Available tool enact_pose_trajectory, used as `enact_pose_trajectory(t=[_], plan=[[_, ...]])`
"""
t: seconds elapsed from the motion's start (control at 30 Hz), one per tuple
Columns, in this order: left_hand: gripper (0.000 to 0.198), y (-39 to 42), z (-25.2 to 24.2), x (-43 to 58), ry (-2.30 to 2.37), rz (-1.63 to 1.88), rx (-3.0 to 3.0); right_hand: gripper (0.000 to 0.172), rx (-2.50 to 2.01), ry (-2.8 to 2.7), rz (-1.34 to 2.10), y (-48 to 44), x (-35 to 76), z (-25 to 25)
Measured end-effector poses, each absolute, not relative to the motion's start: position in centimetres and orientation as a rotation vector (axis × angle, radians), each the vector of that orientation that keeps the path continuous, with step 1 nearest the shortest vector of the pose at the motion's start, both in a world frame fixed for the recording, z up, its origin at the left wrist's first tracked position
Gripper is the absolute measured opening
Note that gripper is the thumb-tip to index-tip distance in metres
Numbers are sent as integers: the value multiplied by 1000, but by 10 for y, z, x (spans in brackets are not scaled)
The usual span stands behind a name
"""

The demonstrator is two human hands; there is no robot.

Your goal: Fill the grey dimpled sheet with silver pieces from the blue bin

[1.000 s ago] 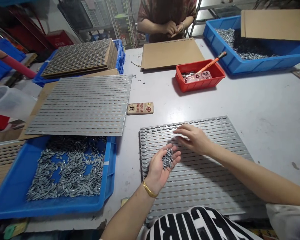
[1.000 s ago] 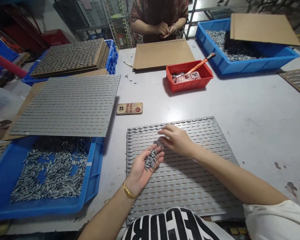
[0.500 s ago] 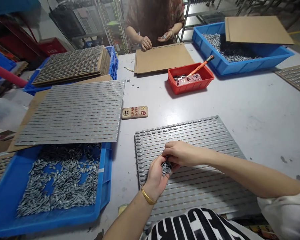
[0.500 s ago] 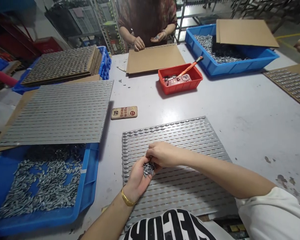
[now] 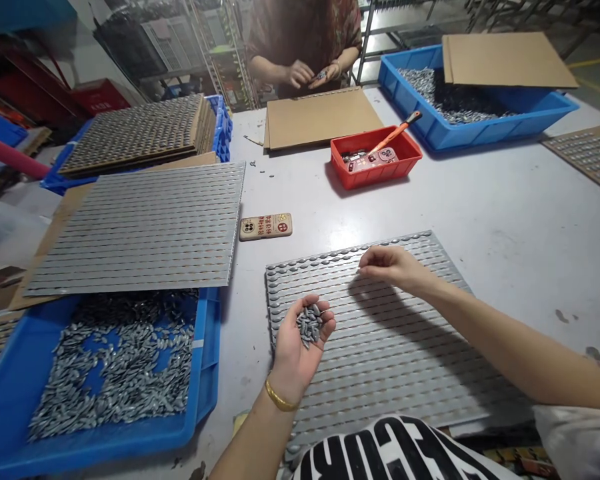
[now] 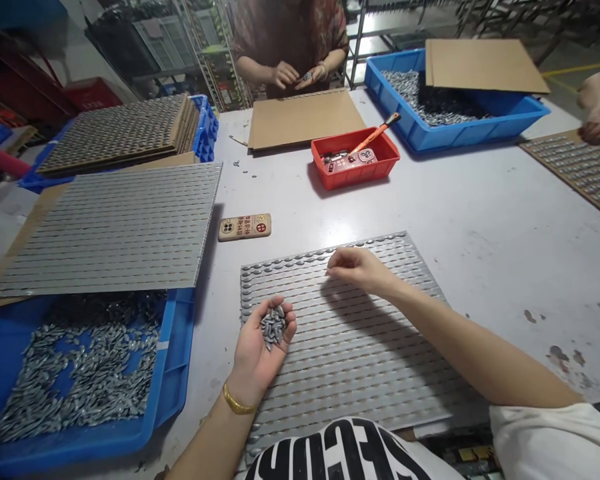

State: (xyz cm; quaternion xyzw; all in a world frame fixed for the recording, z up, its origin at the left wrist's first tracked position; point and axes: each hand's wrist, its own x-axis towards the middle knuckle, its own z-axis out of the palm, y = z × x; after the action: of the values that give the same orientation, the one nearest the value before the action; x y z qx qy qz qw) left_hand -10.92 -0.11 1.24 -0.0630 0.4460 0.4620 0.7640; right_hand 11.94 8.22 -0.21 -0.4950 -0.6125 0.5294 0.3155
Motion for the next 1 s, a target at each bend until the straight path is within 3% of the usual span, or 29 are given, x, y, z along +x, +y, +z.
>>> enact_pose_trajectory(t=[0.2,0.53,1.0], plan=[[15,-9,4,-98,997,910,-174,19,-1475,-1676,978,99,129,-38],[21,-15,0,-96,1042,871,55,18,-1478,-2131,412,106,122,-46],[26,-15,1,-94,1043,868,101,22,-1548,-2264,317,106,119,-41]])
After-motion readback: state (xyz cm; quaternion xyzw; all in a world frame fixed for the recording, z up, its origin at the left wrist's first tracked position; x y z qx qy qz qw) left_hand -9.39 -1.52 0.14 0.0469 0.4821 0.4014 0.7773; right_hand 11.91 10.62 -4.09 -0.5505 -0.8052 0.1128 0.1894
